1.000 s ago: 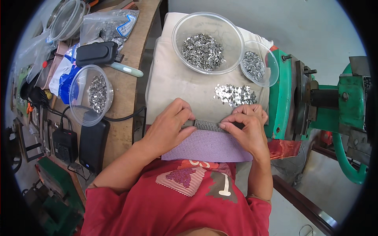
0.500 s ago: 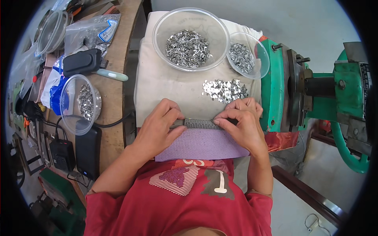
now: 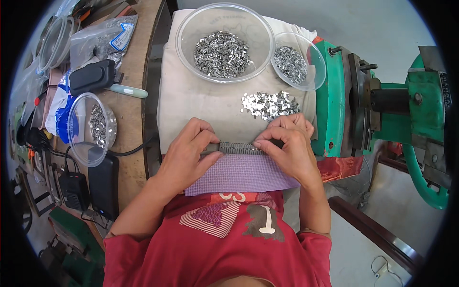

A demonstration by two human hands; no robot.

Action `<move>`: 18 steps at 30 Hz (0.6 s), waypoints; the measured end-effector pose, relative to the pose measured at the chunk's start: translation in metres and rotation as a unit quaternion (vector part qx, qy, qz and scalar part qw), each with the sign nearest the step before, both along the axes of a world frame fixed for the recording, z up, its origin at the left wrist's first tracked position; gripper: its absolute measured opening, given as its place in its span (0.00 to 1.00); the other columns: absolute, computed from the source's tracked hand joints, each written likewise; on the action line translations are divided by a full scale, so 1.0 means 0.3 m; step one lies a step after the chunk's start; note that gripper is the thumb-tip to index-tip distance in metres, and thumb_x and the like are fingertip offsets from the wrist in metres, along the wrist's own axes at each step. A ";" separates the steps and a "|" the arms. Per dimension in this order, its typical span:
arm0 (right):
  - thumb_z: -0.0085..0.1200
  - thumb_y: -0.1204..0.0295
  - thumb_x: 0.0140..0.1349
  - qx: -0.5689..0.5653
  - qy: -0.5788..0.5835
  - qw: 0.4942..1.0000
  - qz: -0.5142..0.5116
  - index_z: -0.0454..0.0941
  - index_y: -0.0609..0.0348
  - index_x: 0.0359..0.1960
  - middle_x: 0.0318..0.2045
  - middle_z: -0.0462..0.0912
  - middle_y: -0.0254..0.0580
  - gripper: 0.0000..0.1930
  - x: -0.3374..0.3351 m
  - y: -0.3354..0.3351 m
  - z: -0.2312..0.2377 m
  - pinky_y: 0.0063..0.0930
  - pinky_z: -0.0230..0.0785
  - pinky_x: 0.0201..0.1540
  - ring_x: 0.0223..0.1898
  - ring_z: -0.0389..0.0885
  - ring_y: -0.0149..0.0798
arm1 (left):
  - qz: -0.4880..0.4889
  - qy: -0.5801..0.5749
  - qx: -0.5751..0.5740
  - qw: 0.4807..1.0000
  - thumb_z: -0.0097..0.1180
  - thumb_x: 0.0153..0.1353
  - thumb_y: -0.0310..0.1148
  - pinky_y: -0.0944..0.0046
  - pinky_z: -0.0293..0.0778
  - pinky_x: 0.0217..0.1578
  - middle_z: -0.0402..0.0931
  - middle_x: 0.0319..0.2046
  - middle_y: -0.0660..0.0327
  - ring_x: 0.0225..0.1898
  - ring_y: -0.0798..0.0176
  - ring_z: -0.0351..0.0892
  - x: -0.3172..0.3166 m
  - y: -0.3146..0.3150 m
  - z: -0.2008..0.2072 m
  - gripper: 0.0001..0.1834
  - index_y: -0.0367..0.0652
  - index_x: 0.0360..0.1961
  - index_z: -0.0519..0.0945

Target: The person inserts small metal pieces into a slotted metal bar by hand, places the bar into a press machine, presses it, and then removes the bar to continue assembling more metal pieces into it.

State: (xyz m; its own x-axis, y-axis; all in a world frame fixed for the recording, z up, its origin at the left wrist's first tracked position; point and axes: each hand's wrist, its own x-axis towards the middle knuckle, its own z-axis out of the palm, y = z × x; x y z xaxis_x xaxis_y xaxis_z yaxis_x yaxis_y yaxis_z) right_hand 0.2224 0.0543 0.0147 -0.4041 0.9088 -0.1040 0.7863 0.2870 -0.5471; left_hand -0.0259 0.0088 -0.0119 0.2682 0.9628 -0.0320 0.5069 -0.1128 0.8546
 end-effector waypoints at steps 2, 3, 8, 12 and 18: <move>0.70 0.66 0.51 0.017 0.016 1.000 0.003 0.88 0.50 0.30 0.34 0.81 0.28 0.06 0.009 0.002 0.002 0.36 0.53 0.56 0.46 0.72 0.37 | -0.001 0.001 -0.007 1.000 0.70 0.51 0.25 0.55 0.75 0.39 0.71 0.44 0.55 0.40 0.50 0.78 -0.001 0.003 0.005 0.17 0.38 0.41 0.77; 0.70 0.66 0.51 0.017 0.016 1.000 0.003 0.88 0.50 0.30 0.34 0.81 0.28 0.06 0.016 0.002 0.005 0.36 0.53 0.56 0.46 0.72 0.37 | -0.009 0.008 -0.002 1.000 0.70 0.51 0.24 0.58 0.76 0.40 0.71 0.44 0.55 0.41 0.53 0.78 -0.003 0.004 0.006 0.17 0.37 0.41 0.79; 0.69 0.68 0.53 0.037 0.006 0.999 -0.001 0.88 0.51 0.32 0.32 0.81 0.30 0.06 0.043 -0.037 0.033 0.34 0.55 0.53 0.43 0.73 0.38 | -0.011 0.016 0.005 1.000 0.72 0.50 0.24 0.60 0.77 0.41 0.72 0.44 0.56 0.41 0.55 0.79 -0.007 -0.001 -0.004 0.16 0.37 0.40 0.80; 0.69 0.67 0.52 0.031 0.000 1.000 0.002 0.88 0.52 0.30 0.30 0.81 0.30 0.06 0.058 -0.071 0.033 0.34 0.55 0.53 0.41 0.73 0.38 | -0.037 0.018 0.043 0.998 0.71 0.48 0.26 0.55 0.75 0.41 0.71 0.44 0.56 0.43 0.51 0.77 -0.009 -0.008 0.011 0.15 0.38 0.37 0.79; 0.70 0.71 0.50 0.035 0.026 0.999 0.020 0.86 0.54 0.32 0.30 0.81 0.33 0.07 0.013 -0.020 0.038 0.35 0.61 0.48 0.39 0.77 0.41 | -0.049 0.034 0.035 0.998 0.71 0.49 0.26 0.55 0.75 0.43 0.71 0.44 0.56 0.43 0.51 0.76 -0.001 -0.012 0.021 0.15 0.38 0.37 0.79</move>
